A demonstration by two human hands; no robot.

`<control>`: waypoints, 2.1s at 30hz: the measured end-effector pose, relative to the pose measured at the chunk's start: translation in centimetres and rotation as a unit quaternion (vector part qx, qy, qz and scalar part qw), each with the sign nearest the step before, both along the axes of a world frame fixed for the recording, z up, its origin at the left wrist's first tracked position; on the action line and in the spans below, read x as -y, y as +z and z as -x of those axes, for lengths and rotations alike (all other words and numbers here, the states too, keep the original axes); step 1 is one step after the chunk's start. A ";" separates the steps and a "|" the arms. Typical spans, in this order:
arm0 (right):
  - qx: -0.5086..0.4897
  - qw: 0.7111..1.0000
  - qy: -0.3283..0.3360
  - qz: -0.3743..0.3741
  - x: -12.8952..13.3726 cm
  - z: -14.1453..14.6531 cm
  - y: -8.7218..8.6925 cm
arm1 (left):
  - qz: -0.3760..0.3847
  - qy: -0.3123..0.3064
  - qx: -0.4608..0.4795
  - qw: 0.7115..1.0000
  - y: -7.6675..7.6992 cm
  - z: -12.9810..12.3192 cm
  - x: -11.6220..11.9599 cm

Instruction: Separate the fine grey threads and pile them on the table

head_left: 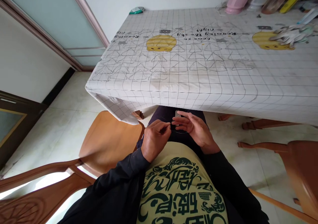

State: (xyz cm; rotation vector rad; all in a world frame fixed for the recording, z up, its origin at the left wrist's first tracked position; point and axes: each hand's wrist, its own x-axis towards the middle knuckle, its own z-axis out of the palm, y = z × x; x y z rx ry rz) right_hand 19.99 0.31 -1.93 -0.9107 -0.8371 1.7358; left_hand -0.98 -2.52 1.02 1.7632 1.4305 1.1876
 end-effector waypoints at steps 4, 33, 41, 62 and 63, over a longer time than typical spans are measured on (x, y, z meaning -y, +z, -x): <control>0.017 0.999 -0.047 -0.015 0.7 -1.1 -0.2 | 0.043 0.031 0.060 0.997 0.0 0.2 -0.3; 0.222 0.968 0.024 -0.114 1.1 -0.4 4.4 | 0.330 -0.214 0.364 0.844 -1.0 0.5 -1.7; 0.186 0.972 -0.011 -0.140 2.0 1.2 3.9 | 0.293 -0.166 0.386 0.859 -1.2 0.1 -1.8; 0.314 0.937 0.054 -0.141 1.3 -0.4 4.4 | 0.290 -0.346 0.090 0.888 6.3 3.3 -11.6; 0.328 0.933 0.040 -0.144 1.4 -0.3 4.3 | 0.292 -0.345 0.087 0.888 6.4 3.3 -11.8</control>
